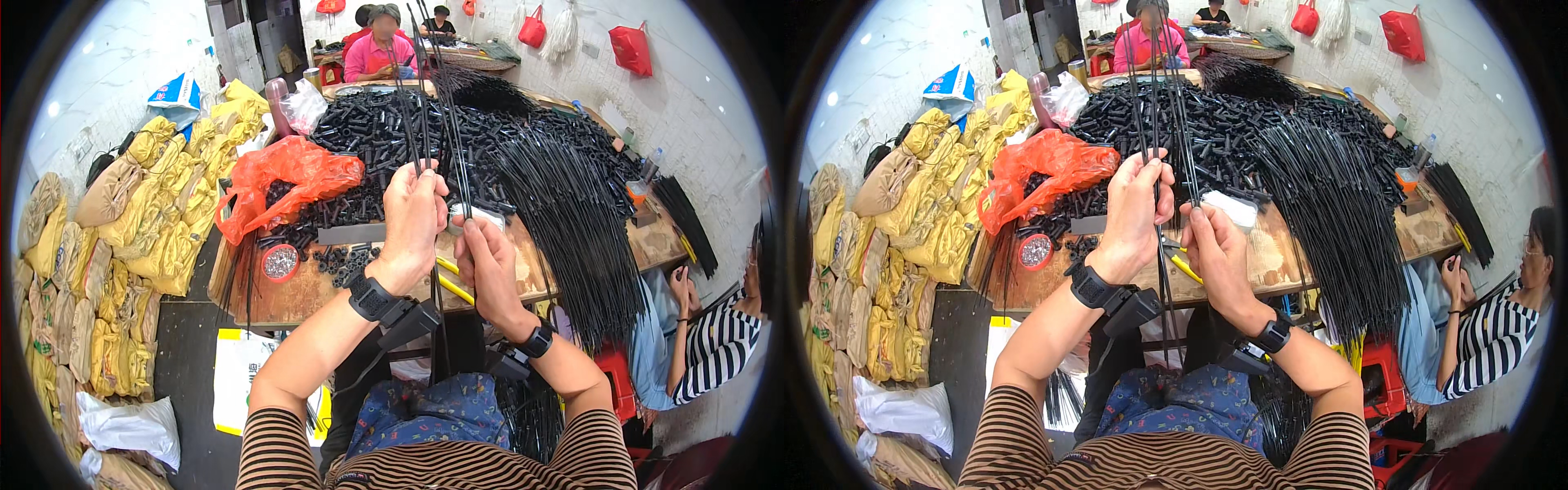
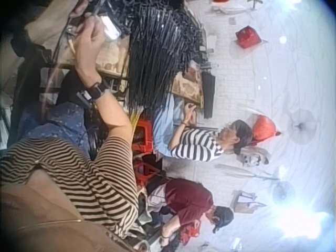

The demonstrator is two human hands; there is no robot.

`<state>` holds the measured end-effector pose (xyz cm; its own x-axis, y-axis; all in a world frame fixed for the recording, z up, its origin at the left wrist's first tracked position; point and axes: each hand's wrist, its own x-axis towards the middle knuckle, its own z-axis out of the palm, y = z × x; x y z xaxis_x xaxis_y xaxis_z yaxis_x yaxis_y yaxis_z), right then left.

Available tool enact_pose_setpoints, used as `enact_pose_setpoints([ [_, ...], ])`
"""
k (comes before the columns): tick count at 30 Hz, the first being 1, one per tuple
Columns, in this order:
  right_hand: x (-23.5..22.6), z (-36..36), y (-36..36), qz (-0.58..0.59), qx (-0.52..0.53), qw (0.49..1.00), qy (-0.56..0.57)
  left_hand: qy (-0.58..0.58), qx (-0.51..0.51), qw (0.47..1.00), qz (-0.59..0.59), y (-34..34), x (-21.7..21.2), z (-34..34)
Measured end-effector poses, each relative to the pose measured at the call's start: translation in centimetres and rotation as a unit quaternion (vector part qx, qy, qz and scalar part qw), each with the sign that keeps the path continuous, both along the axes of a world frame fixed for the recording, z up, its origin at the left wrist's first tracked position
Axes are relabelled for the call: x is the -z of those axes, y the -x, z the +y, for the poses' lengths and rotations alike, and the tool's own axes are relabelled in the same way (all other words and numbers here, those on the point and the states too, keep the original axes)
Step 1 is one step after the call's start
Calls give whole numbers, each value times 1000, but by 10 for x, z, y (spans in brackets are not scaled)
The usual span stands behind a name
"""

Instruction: The recorder is assembling small black umbrella-related components on a long work table.

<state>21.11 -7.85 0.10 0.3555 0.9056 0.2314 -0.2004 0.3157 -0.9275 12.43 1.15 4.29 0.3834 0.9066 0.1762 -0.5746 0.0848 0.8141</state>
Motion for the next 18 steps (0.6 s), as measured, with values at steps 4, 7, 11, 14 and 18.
enact_pose_setpoints([
  [4,1,0,3,3,-14,1000,5,-16,-20,999,43,-2,-5,-3],
  [7,3,-1,7,-16,-29,999,11,-32,-50,997,52,-3,-6,-4],
  [11,6,0,10,-38,-25,999,5,-35,-21,999,28,-2,-2,-3],
  [14,5,0,9,-41,-27,999,7,-16,-14,1000,-10,1,-3,-4],
  [18,9,1,8,-59,-24,998,0,-5,-40,999,-26,-1,-5,-6],
])
